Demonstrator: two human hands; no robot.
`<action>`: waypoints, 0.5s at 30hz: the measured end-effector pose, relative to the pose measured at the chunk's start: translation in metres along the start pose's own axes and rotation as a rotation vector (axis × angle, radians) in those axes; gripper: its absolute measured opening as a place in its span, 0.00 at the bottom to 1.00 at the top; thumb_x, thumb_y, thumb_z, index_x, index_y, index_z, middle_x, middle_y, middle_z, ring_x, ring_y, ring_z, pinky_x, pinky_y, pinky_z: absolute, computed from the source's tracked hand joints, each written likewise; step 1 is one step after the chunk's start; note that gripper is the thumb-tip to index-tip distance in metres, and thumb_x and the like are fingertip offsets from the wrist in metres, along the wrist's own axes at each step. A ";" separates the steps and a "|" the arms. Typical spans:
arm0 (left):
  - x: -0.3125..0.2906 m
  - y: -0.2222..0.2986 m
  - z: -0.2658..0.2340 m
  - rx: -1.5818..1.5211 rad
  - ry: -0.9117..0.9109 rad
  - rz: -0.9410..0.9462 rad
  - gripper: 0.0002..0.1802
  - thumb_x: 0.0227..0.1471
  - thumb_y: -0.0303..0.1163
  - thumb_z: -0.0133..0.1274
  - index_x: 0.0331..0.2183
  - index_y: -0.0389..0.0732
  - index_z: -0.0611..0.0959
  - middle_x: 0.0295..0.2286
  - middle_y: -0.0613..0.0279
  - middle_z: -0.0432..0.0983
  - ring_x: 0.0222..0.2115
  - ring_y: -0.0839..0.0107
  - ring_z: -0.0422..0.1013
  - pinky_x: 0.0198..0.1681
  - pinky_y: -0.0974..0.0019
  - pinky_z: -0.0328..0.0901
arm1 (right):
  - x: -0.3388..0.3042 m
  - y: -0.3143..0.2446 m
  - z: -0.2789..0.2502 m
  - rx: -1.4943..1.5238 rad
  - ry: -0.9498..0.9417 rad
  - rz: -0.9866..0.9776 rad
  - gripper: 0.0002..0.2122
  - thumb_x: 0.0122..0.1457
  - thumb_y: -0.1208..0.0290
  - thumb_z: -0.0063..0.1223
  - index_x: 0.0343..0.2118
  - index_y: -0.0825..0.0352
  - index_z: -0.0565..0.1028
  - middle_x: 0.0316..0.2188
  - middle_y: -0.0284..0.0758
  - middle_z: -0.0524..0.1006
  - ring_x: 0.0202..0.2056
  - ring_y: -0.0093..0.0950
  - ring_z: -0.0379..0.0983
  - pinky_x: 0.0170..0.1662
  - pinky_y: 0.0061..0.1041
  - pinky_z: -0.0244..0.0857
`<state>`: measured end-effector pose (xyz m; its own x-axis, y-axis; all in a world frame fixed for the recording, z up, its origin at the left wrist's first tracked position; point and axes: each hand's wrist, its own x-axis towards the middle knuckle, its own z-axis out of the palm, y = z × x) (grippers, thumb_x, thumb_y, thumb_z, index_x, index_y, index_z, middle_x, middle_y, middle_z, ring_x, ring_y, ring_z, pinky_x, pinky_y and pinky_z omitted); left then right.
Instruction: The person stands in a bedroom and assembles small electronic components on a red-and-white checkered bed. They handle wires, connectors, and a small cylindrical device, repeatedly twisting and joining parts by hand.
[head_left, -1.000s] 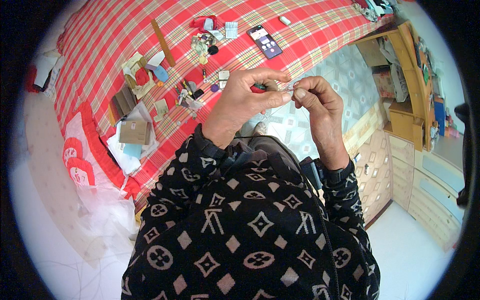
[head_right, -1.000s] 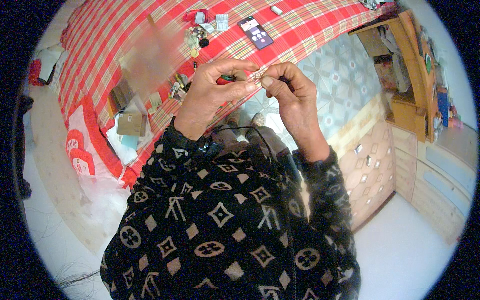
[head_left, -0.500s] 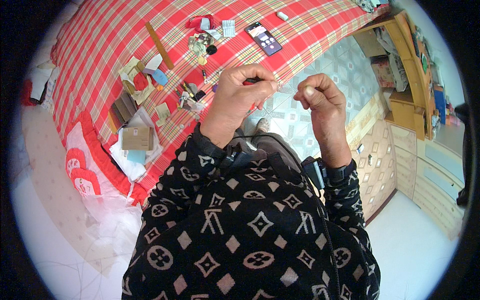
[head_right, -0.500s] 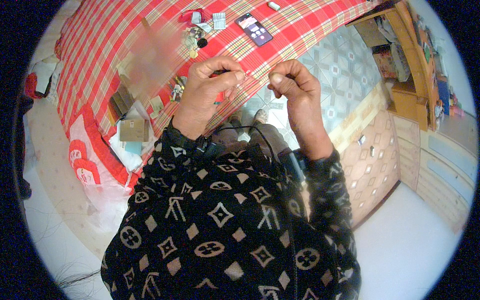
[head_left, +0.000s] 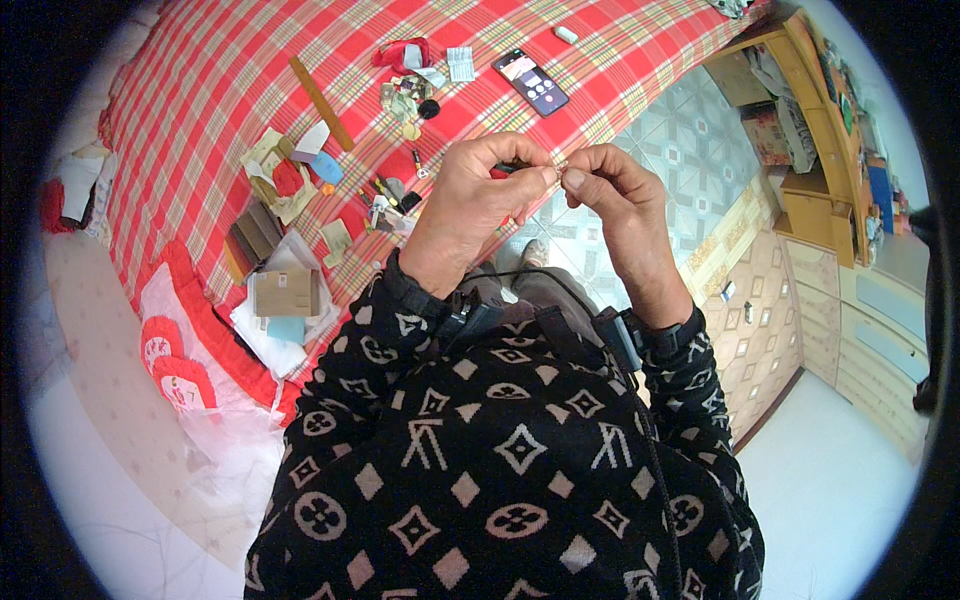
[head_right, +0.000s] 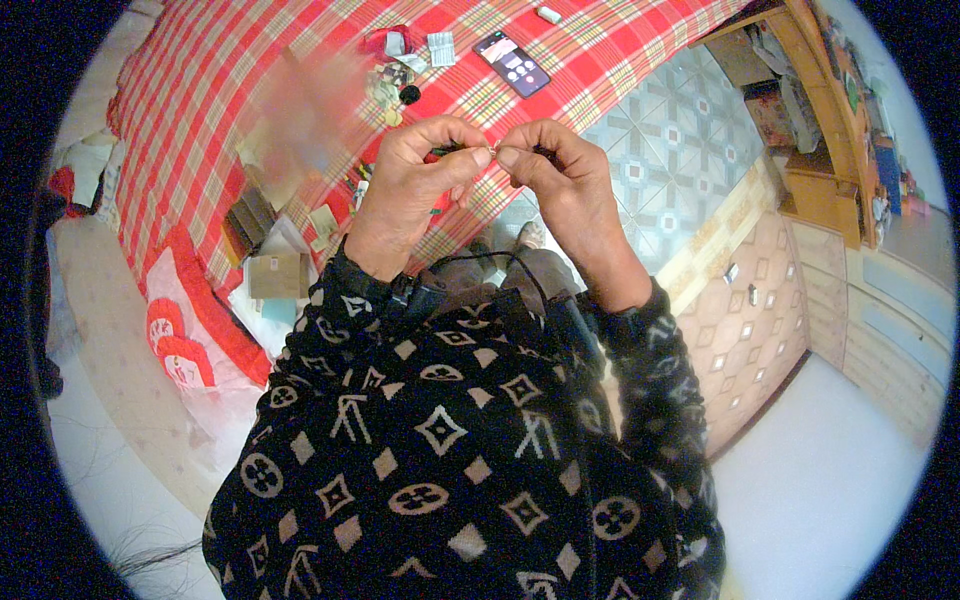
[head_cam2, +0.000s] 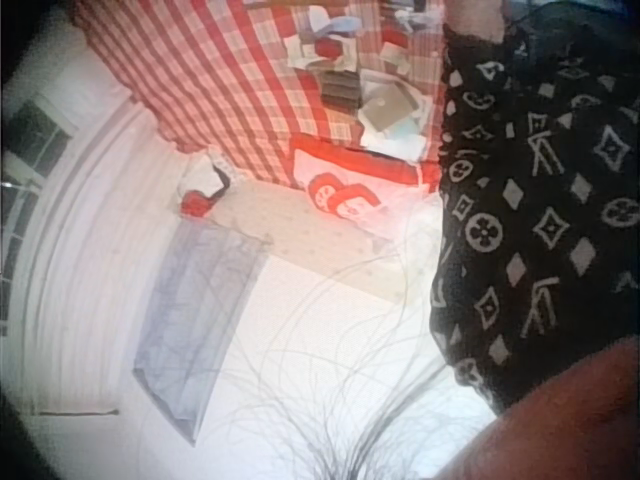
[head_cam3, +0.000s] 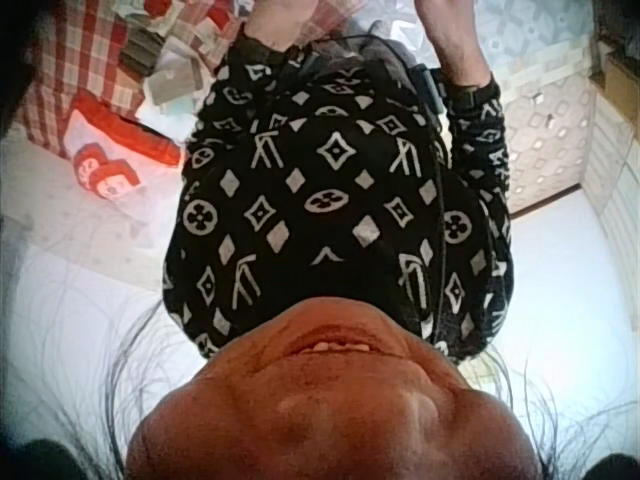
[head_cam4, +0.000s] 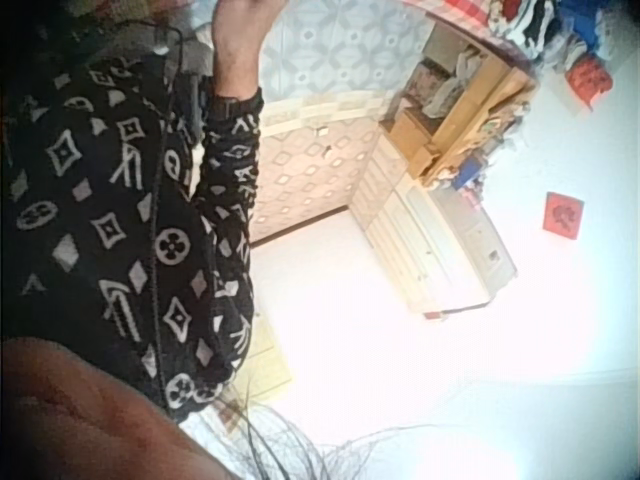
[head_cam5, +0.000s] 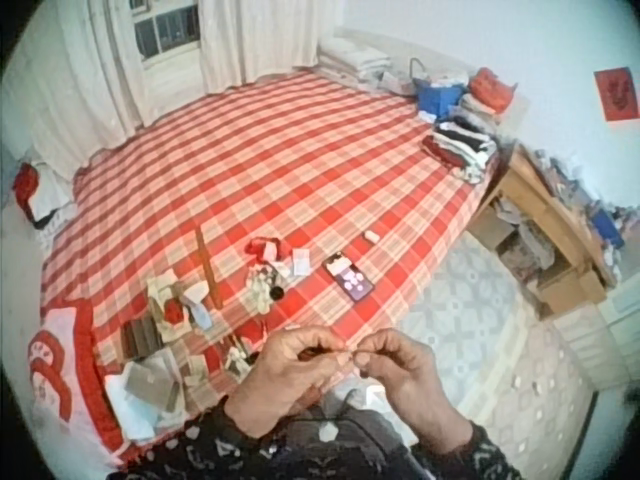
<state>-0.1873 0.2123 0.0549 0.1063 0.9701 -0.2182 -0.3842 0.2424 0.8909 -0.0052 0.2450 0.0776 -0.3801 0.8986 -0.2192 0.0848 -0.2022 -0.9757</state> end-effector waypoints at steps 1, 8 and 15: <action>0.000 0.001 -0.002 0.022 0.013 0.001 0.03 0.55 0.25 0.59 0.33 0.35 0.82 0.25 0.68 0.75 0.20 0.83 0.68 0.22 0.77 0.62 | 0.001 0.001 0.000 0.044 0.002 0.012 0.05 0.60 0.75 0.56 0.35 0.70 0.77 0.28 0.28 0.76 0.32 0.17 0.69 0.37 0.19 0.64; 0.000 -0.001 -0.012 0.212 0.034 0.077 0.06 0.51 0.26 0.59 0.30 0.32 0.83 0.24 0.66 0.77 0.24 0.82 0.70 0.27 0.75 0.65 | 0.005 0.010 0.004 0.444 -0.134 0.125 0.07 0.60 0.71 0.56 0.35 0.70 0.75 0.26 0.31 0.73 0.26 0.21 0.63 0.35 0.24 0.61; 0.002 -0.005 -0.026 0.293 0.113 0.112 0.06 0.50 0.26 0.58 0.30 0.31 0.81 0.25 0.62 0.78 0.25 0.80 0.71 0.28 0.72 0.66 | 0.008 0.022 0.004 0.545 -0.156 0.122 0.12 0.59 0.64 0.60 0.35 0.69 0.75 0.24 0.29 0.68 0.23 0.21 0.58 0.30 0.25 0.56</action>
<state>-0.2088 0.2131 0.0402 -0.0299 0.9896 -0.1406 -0.1058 0.1367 0.9849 -0.0102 0.2466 0.0546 -0.5323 0.7963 -0.2872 -0.3341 -0.5094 -0.7930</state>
